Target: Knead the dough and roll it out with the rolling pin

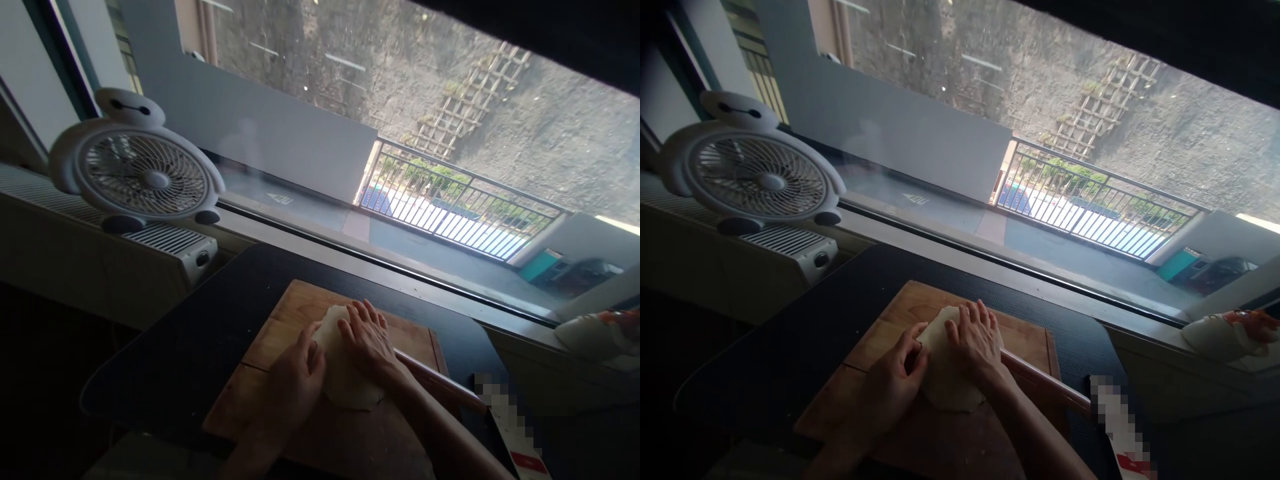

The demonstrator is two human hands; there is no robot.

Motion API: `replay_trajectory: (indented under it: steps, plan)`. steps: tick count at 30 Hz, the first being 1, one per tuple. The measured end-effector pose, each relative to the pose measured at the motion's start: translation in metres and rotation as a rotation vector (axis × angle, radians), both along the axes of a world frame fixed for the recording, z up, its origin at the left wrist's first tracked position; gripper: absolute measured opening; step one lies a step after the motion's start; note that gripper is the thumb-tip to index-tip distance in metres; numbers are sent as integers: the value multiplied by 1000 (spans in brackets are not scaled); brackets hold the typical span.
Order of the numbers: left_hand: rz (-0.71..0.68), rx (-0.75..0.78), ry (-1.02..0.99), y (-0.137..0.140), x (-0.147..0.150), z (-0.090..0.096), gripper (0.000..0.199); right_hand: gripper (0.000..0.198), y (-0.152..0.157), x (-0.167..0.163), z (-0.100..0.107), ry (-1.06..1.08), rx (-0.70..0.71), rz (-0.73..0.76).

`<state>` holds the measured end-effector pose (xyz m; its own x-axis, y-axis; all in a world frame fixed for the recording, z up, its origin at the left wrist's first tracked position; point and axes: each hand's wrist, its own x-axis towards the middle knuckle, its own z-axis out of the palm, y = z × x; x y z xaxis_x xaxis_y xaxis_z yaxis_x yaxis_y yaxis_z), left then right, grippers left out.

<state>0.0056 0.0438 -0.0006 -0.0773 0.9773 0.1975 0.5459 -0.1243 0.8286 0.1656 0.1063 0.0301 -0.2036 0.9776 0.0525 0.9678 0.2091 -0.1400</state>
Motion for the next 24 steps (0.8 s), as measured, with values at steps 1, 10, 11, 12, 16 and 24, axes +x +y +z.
replay_trajectory:
  steps: [1,10,11,12,16,24]
  plan:
    - [0,0,-1,0,0,1,44,56,0,0,-1,0,13,17]
    - [-39,-26,-6,-1,-1,5,43,54,59,10,16,41,-116,-197]
    - [-21,-13,-22,-2,-1,3,43,56,49,6,13,58,-121,-151]
    - [-1,3,-42,-2,0,1,43,57,38,1,10,72,-123,-87]
    - [35,20,-38,3,3,2,42,54,16,-7,6,87,-82,67]
    - [33,-117,-121,53,5,3,52,50,54,2,11,-5,-91,-104]
